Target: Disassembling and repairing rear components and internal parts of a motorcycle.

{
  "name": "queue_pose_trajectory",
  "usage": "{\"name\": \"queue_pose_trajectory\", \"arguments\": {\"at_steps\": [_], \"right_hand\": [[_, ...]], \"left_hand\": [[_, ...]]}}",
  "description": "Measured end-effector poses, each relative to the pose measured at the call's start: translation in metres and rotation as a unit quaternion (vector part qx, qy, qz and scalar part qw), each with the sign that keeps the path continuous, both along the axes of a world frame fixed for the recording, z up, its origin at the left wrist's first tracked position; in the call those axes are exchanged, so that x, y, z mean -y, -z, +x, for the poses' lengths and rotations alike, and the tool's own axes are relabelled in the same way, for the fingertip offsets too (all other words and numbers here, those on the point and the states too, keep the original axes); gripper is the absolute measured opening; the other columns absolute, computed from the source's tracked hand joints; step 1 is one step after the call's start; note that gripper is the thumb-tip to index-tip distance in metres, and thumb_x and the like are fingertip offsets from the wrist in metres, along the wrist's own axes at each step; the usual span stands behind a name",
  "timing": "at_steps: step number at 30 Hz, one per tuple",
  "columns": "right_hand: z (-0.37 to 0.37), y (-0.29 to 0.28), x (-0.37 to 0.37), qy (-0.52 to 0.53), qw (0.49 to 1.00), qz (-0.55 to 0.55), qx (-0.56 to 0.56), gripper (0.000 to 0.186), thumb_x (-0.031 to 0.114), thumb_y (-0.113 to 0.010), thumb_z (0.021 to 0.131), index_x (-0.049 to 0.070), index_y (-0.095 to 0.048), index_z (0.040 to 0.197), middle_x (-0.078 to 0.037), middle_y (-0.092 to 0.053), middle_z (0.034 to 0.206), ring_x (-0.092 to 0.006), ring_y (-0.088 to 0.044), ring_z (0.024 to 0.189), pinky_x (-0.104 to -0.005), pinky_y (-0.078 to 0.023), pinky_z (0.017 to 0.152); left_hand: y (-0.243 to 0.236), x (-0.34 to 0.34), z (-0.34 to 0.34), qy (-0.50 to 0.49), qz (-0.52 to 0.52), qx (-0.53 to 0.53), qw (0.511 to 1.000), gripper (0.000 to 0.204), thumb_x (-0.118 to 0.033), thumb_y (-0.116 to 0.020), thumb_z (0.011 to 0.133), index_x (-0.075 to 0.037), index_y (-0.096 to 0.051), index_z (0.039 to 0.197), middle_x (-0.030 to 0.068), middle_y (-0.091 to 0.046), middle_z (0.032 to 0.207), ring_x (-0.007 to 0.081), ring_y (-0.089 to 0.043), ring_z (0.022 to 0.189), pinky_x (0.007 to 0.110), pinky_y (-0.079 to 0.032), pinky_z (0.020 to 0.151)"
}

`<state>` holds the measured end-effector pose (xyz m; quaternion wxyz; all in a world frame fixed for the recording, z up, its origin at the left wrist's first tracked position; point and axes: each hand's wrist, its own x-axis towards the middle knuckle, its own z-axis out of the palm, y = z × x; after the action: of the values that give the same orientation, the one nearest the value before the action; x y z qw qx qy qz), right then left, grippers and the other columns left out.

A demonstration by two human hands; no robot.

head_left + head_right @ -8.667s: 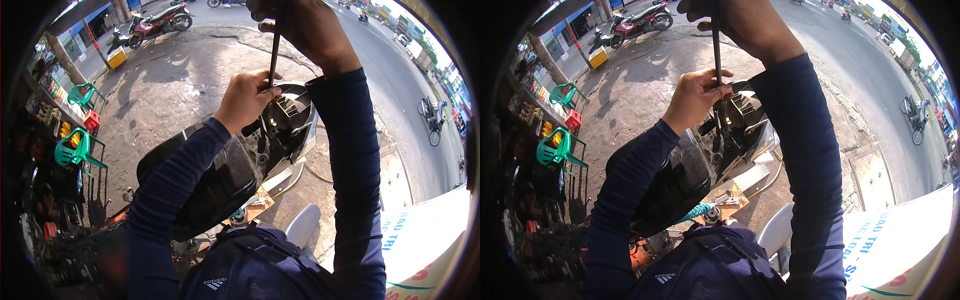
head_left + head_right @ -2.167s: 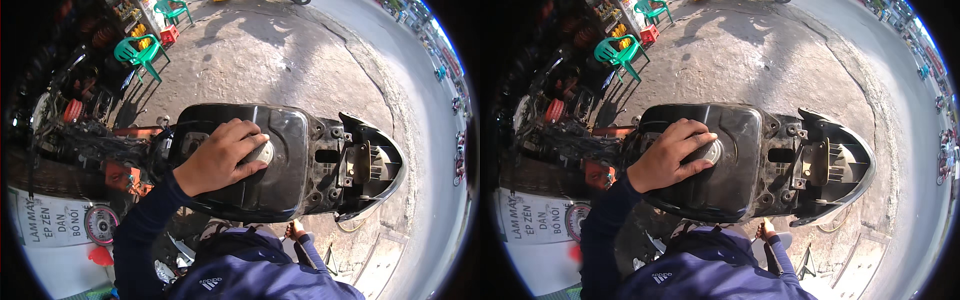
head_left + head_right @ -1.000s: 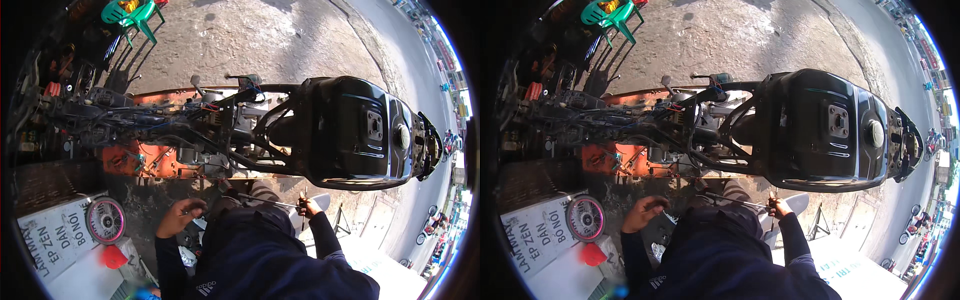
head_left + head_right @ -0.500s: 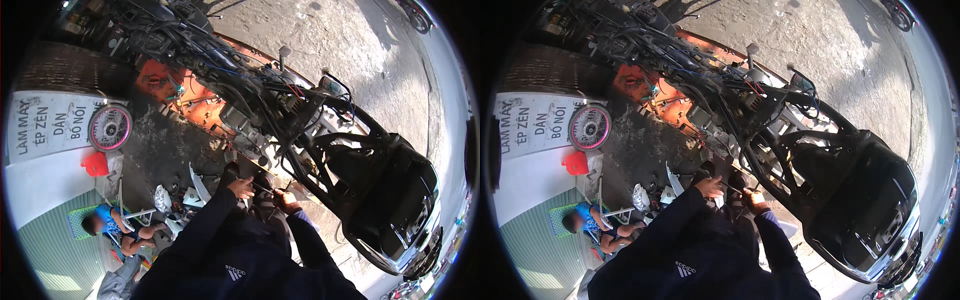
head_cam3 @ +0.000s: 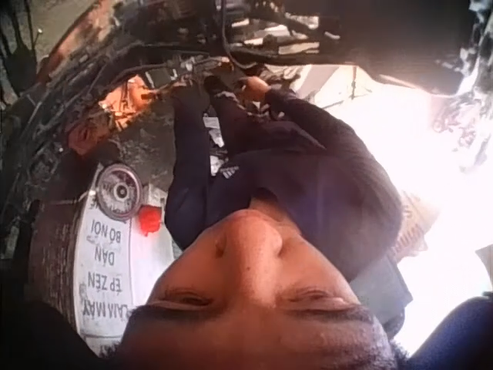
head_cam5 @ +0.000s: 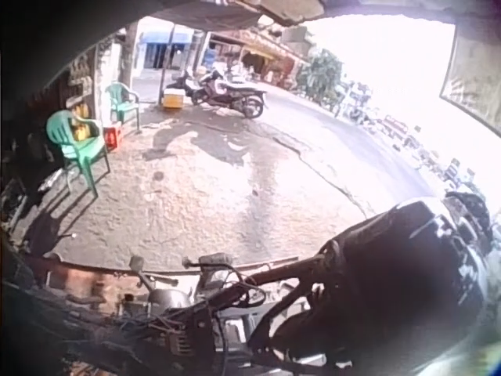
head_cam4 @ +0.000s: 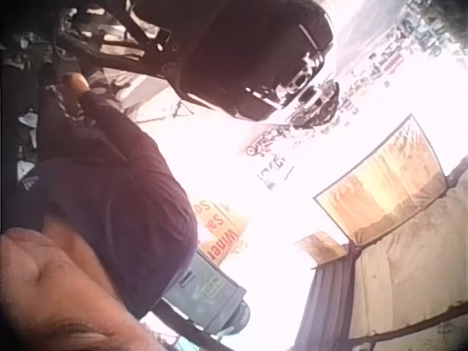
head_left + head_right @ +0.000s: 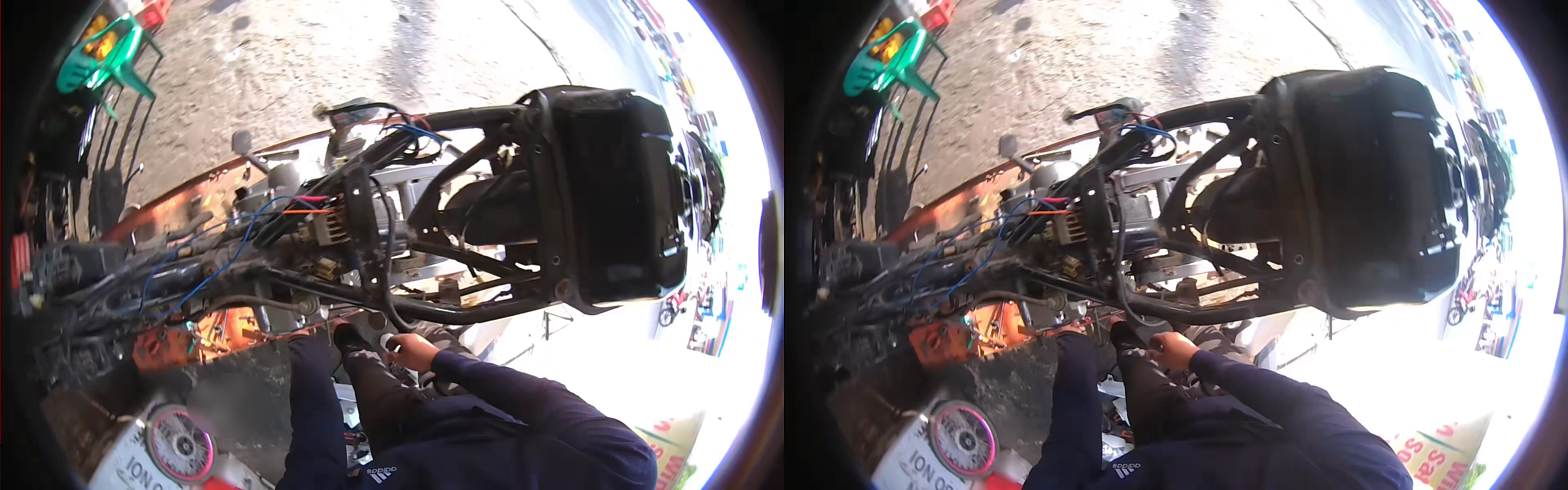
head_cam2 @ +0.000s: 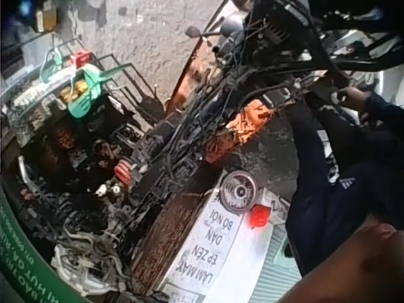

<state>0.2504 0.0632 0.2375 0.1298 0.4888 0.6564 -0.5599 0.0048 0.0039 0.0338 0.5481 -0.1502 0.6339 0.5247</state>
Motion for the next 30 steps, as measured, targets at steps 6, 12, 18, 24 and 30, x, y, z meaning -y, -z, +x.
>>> {"name": "queue_pose_trajectory", "arguments": {"at_steps": [6,12,18,24,30], "right_hand": [[-0.02,-0.242,-0.064,0.04,0.976,-0.031,-0.211,0.029,0.017,-0.064,0.09,-0.002,-0.062,0.113,-0.016,-0.068,0.1,-0.0252,-0.067,0.091,-0.0346,-0.053,0.076],[-0.067,-0.299,-0.139,0.2,0.888,0.411,-0.045,0.051,0.017,-0.066,0.087,-0.005,-0.045,0.129,-0.027,-0.056,0.114,-0.0388,-0.062,0.101,-0.0414,-0.05,0.084],[-0.066,-0.301,-0.172,0.371,0.862,0.262,-0.226,0.049,0.013,-0.069,0.086,-0.006,-0.05,0.127,-0.018,-0.061,0.115,-0.0235,-0.063,0.101,-0.0331,-0.05,0.086],[-0.008,-0.42,-0.201,0.44,0.68,0.153,-0.566,0.035,0.012,-0.048,0.095,-0.005,-0.053,0.125,-0.013,-0.062,0.118,-0.0129,-0.061,0.086,-0.0244,-0.051,0.073],[0.036,-0.463,-0.257,0.251,0.782,0.34,-0.459,0.035,0.01,-0.059,0.092,-0.004,-0.054,0.123,-0.016,-0.062,0.118,-0.0144,-0.063,0.083,-0.0262,-0.053,0.073]], "left_hand": [[0.0,0.018,-0.037,0.175,0.023,0.008,0.984,0.02,-0.017,-0.057,0.092,-0.007,-0.061,0.109,0.0067,-0.065,0.088,0.0187,-0.065,0.07,0.032,-0.05,0.049],[-0.056,0.065,-0.072,0.438,0.015,-0.128,0.89,0.021,-0.013,-0.058,0.093,-0.003,-0.06,0.111,0.0083,-0.067,0.095,0.0184,-0.067,0.077,0.033,-0.054,0.063],[-0.294,-0.006,-0.038,0.783,0.202,-0.088,0.582,0.033,-0.027,-0.06,0.093,-0.006,-0.062,0.118,0.0078,-0.067,0.109,0.0178,-0.062,0.106,0.034,-0.046,0.094],[-0.48,-0.135,-0.012,0.479,0.465,-0.139,0.731,0.017,-0.01,-0.056,0.095,0.0,-0.062,0.107,0.0113,-0.068,0.094,0.0177,-0.067,0.088,0.029,-0.051,0.081],[-0.468,-0.335,0.079,0.319,0.519,-0.361,0.706,0.029,-0.01,-0.057,0.093,0.004,-0.059,0.118,0.014,-0.069,0.104,0.0211,-0.065,0.099,0.03,-0.049,0.089]]}}
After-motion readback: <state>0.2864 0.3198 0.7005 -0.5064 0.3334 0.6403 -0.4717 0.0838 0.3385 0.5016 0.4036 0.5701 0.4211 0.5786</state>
